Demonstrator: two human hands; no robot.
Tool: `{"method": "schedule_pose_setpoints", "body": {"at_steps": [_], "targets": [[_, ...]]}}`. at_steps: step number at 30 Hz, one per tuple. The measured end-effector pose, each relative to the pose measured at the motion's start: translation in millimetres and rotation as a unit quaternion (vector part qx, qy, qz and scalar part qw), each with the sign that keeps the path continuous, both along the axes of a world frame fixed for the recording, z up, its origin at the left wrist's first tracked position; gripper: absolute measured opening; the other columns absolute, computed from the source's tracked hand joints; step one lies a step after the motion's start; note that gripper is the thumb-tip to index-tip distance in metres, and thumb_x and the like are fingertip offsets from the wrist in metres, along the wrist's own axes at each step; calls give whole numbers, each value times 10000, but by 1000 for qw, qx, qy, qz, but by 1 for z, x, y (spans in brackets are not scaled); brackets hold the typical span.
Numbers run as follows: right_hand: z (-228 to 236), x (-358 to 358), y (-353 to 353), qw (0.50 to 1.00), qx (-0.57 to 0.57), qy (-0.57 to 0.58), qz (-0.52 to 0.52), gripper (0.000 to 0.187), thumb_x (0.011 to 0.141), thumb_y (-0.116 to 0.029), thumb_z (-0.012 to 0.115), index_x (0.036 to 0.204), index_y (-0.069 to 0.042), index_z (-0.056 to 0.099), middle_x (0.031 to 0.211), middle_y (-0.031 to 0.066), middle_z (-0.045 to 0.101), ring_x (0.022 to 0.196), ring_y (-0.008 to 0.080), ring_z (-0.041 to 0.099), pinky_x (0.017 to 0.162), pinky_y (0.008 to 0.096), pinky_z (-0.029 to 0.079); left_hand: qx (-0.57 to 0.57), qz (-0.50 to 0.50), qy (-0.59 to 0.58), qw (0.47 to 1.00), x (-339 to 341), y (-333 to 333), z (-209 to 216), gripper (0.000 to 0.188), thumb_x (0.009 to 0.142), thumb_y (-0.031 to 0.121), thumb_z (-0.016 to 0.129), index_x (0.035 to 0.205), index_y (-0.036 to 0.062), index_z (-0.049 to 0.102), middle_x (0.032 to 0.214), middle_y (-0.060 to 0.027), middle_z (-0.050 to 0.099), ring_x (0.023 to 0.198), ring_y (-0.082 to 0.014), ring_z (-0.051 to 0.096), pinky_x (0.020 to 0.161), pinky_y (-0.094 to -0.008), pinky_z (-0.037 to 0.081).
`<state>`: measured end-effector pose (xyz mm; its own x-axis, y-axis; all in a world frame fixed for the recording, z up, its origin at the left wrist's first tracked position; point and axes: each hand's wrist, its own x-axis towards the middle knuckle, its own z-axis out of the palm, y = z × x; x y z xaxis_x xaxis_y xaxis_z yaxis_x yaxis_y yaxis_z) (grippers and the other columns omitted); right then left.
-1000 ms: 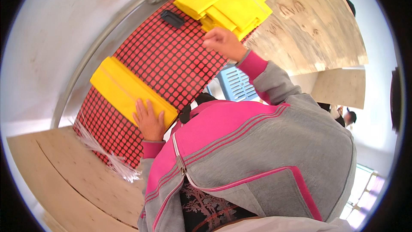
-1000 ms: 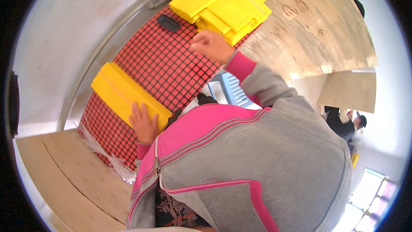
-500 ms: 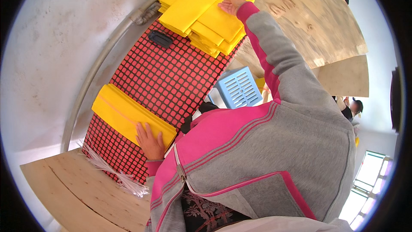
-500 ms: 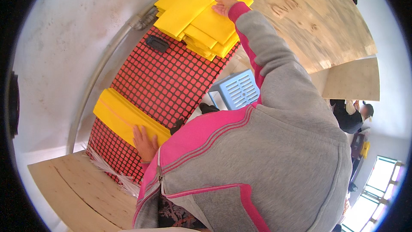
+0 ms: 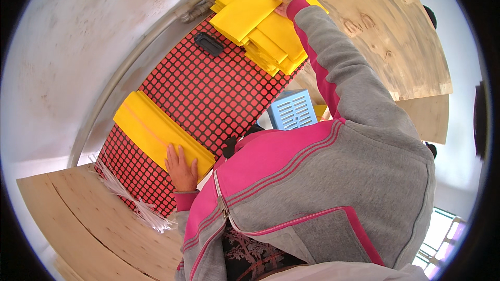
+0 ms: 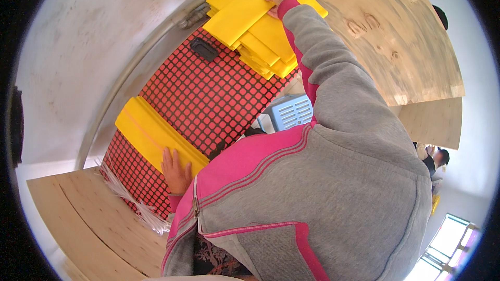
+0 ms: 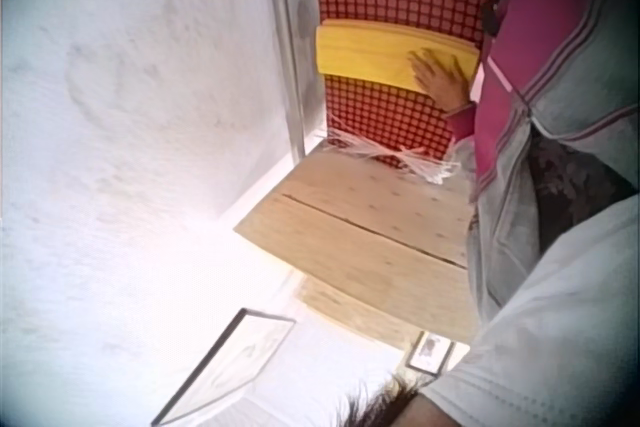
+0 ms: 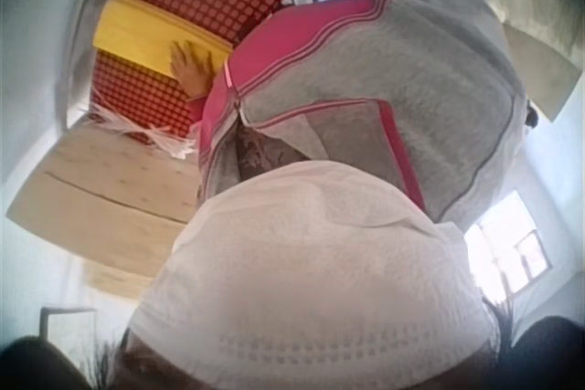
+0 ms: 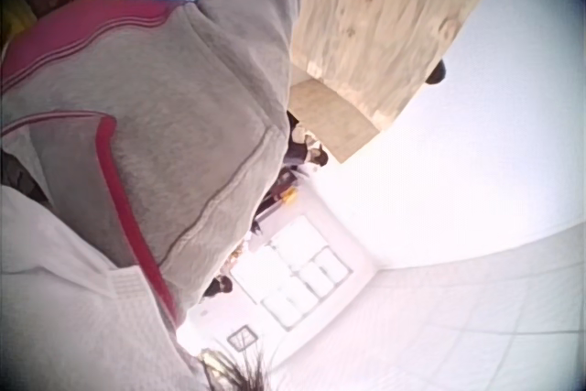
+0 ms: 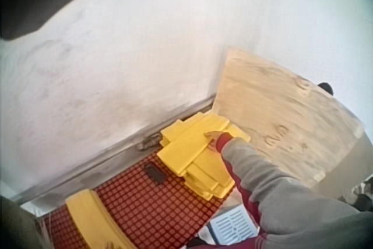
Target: The person folds multiple yellow sheets of paper in half on a red and black patterned mat. After folding several sheets, the person stacks them and secures the stack with a white plastic tie.
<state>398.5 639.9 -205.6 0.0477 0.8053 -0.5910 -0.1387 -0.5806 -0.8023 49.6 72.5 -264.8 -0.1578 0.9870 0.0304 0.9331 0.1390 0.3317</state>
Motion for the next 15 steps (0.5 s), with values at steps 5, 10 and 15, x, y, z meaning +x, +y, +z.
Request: {"method": "schedule_pose_setpoints", "body": {"at_steps": [5, 10, 15], "targets": [[-2, -18, -7, 993, 109, 20, -37, 297, 838, -83, 678, 1092, -53, 528, 1022, 83, 637, 907, 212, 643, 795, 330, 560, -4, 5, -32, 999, -3, -1, 5, 632, 842, 271, 638, 1372, 21, 400, 1488, -233, 275, 1372, -398, 270, 1072, -564, 228], [36, -30, -35, 974, 223, -23, 10, 241, 852, -76, 658, 1075, -40, 574, 1007, 70, 648, 862, 198, 651, 776, 314, 555, -19, 9, -27, 999, -10, -1, 16, 629, 834, 257, 654, 1363, 19, 410, 1476, -220, 311, 1368, -376, 290, 1074, -578, 213], [87, -55, -78, 946, 300, 16, 122, 235, 871, -112, 645, 1088, -38, 593, 1024, 58, 657, 896, 178, 653, 805, 303, 541, 61, 39, -54, 996, -19, 17, 41, 634, 857, 280, 637, 1367, -8, 396, 1467, -219, 326, 1363, -356, 309, 1089, -575, 183]]}}
